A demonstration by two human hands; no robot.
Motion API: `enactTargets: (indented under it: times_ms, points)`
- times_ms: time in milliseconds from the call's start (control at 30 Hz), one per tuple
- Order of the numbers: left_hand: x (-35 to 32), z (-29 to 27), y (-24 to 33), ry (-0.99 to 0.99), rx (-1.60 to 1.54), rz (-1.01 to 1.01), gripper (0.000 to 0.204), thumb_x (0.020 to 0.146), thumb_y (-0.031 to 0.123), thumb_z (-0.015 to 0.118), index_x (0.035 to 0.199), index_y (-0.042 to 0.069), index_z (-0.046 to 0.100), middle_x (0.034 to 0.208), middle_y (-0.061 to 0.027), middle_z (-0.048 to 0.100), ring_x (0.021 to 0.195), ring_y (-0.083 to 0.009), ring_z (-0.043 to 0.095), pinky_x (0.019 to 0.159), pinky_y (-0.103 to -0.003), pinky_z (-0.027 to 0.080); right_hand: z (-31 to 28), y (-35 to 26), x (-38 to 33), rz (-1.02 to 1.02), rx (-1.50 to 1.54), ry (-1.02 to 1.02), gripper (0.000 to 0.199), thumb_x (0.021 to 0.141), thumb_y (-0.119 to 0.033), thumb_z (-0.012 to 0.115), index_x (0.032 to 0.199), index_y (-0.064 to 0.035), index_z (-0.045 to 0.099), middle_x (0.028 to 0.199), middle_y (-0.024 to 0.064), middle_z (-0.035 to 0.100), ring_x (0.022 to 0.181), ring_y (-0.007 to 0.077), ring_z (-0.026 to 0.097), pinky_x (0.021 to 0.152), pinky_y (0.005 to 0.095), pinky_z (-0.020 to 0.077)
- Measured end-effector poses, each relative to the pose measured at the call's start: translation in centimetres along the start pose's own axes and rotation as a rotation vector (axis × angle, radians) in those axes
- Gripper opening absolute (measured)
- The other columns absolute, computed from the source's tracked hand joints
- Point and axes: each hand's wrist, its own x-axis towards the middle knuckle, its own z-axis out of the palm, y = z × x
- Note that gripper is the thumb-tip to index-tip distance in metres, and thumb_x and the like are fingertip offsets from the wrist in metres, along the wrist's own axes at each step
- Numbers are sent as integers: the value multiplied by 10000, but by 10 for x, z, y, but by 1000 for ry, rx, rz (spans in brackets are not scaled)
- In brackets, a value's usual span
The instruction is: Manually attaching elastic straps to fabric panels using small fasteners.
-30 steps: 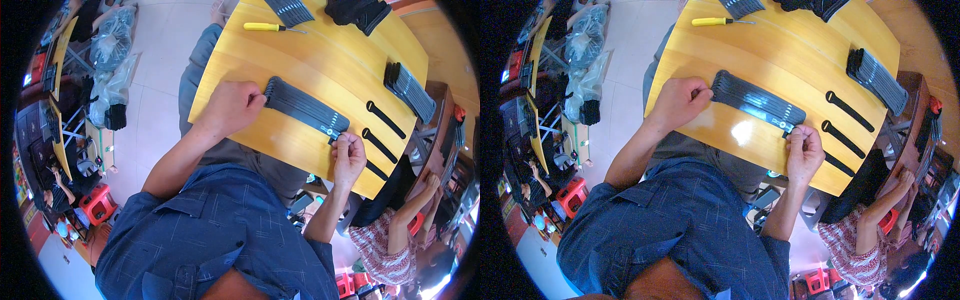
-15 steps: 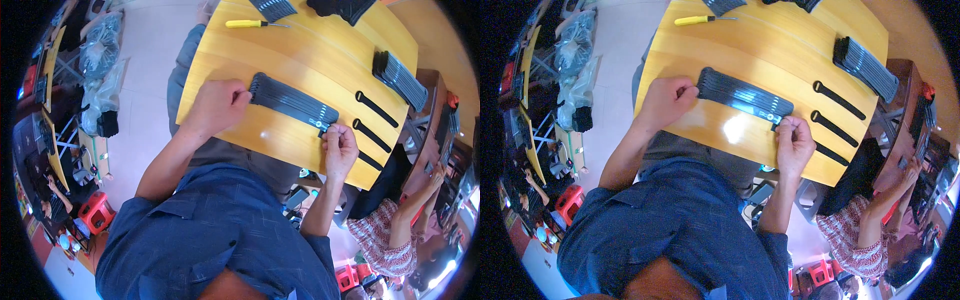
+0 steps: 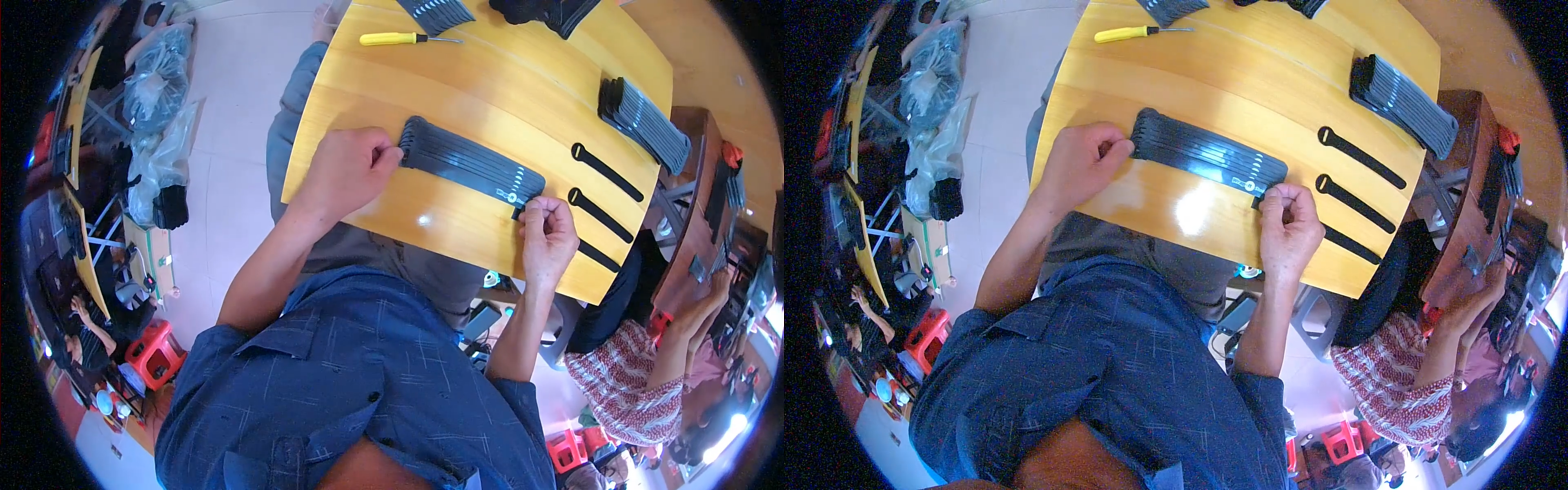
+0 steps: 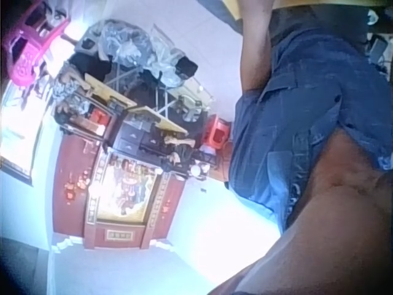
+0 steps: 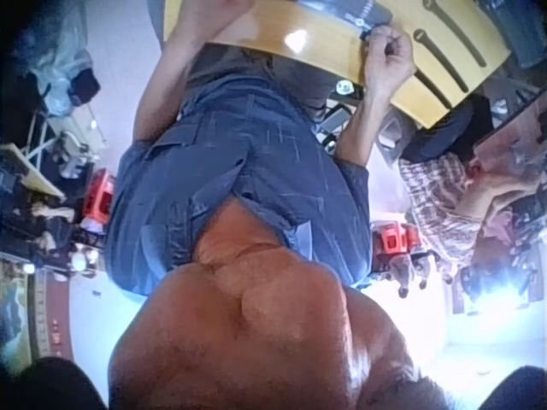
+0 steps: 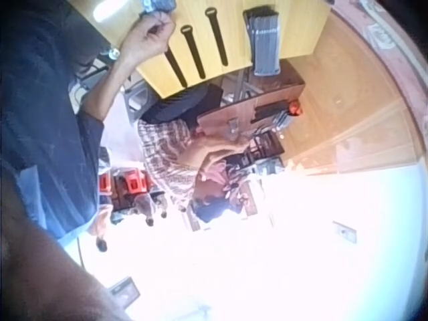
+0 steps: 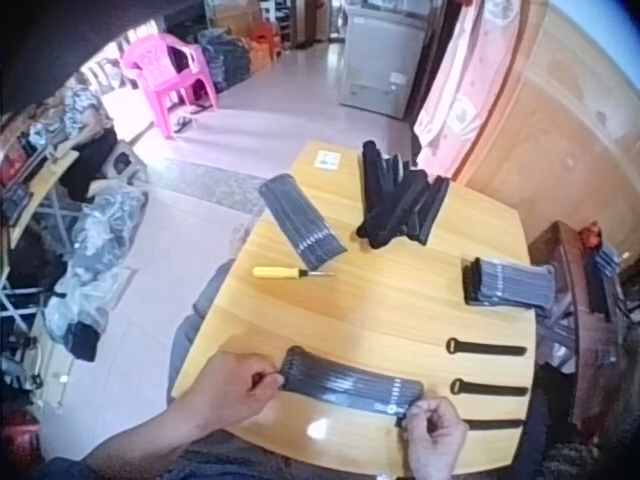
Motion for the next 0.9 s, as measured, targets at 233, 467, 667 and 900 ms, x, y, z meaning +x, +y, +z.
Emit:
enactTargets:
  times_ms: [233,467,667,900]
  points:
    - [0,1,1,7,1,14,199,900,190,700,822,7,691,640,-154,615,538,-242,588,533,-384,449,0,5,1,-5,-3,11,99,974,-79,693,909,-27,639,721,-49,618,627,6,507,561,179,390]
    - [0,-1,3,-7,-39,-7,185,895,181,700,816,14,694,639,-160,613,535,-249,589,529,-390,441,2,0,1,-20,-29,30,96,973,-58,684,898,-28,631,740,-46,615,642,7,511,570,180,403]
    - [1,-3,2,-26,-31,2,210,905,205,685,814,16,694,660,-169,626,549,-278,593,532,-396,442,1,2,2,-19,14,21,88,971,-32,667,894,-20,626,747,-32,619,651,12,529,569,184,422]
    - [0,-3,-1,-35,-21,-5,206,909,216,675,834,27,708,723,-190,668,645,-346,659,606,-437,497,0,4,3,-16,-13,18,84,968,-31,661,890,-17,631,756,-33,623,651,12,524,581,178,416]
